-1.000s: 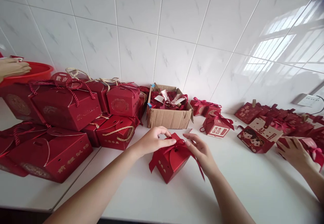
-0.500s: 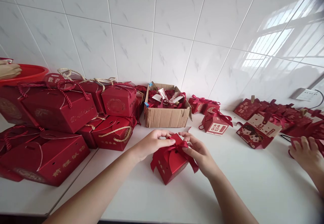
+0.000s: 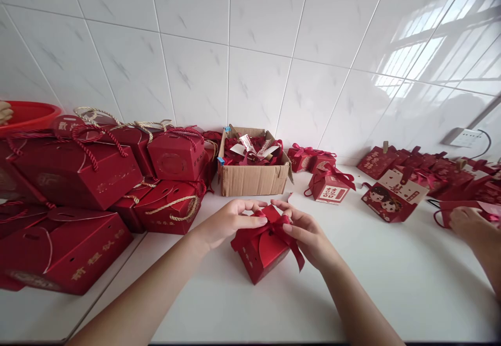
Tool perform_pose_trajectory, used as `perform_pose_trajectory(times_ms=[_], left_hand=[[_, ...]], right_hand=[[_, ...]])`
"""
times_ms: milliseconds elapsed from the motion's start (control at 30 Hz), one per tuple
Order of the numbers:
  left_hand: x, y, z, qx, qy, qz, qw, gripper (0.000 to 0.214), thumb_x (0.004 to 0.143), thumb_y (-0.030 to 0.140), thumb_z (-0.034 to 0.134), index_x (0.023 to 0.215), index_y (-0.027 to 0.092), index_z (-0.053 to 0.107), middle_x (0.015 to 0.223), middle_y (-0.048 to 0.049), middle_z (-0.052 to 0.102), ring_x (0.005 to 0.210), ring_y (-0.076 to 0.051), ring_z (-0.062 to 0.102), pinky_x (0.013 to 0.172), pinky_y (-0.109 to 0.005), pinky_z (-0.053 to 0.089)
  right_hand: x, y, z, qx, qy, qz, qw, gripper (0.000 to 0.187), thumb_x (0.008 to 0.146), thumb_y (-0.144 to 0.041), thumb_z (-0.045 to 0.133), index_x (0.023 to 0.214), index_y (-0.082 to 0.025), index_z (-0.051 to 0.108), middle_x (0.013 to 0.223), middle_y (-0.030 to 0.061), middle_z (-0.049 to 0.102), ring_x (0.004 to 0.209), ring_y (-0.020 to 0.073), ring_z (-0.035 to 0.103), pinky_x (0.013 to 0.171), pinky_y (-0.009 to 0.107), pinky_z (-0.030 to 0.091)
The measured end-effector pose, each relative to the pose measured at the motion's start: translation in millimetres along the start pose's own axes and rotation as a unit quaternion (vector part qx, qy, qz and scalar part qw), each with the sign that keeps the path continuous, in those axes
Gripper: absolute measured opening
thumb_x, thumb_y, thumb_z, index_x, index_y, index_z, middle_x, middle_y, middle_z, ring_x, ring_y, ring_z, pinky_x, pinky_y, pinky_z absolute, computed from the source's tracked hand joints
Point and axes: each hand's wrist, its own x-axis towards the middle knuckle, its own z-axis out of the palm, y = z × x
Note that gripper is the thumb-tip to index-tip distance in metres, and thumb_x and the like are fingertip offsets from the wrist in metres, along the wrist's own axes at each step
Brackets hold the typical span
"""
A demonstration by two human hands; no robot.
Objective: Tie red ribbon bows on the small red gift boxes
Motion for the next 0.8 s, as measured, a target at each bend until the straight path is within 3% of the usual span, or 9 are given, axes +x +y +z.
perform_pose_trajectory(times_ms=[167,333,467,633,800], left_hand=[[0,1,1.4,0.008,-0.030,-0.008,0.999,0.033,0.080,0.047,0.061,0.094,0.017,0.066,0.104,-0.0079,0.068,0.102,-0.024,0.062,0.088,-0.035,0.046],[2,-7,13.0,0.078,0.050,-0.018,0.996,0.034,0.076,0.049,0.065,0.089,0.017,0.061,0.111,-0.0081,0.064,0.099,-0.024,0.062,0.079,-0.032,0.049],[4,-15,20.6,0.149,0.111,0.021,0.982,0.036,0.071,0.046,0.069,0.091,0.017,0.059,0.120,-0.0087,0.057,0.102,-0.025,0.059,0.080,-0.032,0.050],[6,-21,22.2,0.118,0.100,0.014,0.988,0.045,0.073,0.036,0.068,0.111,0.019,0.051,0.108,-0.0077,0.059,0.093,-0.022,0.061,0.075,-0.032,0.051],[8,-19,23.6,0.073,0.102,0.009,0.992,0.034,0.070,0.026,0.071,0.098,0.018,0.054,0.121,-0.0098,0.057,0.100,-0.023,0.061,0.079,-0.032,0.051]], right_hand=[[2,4,3,-0.057,0.042,-0.001,0.998,0.032,0.078,-0.047,0.065,0.069,-0.019,0.052,0.134,0.0041,0.045,0.109,0.0230,0.056,0.078,0.029,0.051],[5,8,6,-0.156,0.091,-0.026,0.983,0.040,0.080,-0.050,0.062,0.061,-0.017,0.050,0.123,0.0075,0.048,0.108,0.0225,0.053,0.077,0.027,0.048],[6,9,7,-0.211,0.110,-0.055,0.970,0.036,0.079,-0.046,0.064,0.059,-0.017,0.053,0.115,0.0076,0.050,0.108,0.0233,0.052,0.081,0.029,0.045],[5,7,9,-0.187,0.125,-0.029,0.974,0.030,0.074,-0.045,0.069,0.065,-0.017,0.063,0.112,0.0064,0.047,0.094,0.0208,0.056,0.068,0.027,0.047],[6,8,6,-0.105,0.124,-0.017,0.987,0.032,0.078,-0.045,0.065,0.063,-0.016,0.062,0.110,0.0058,0.046,0.100,0.0207,0.051,0.071,0.026,0.044]])
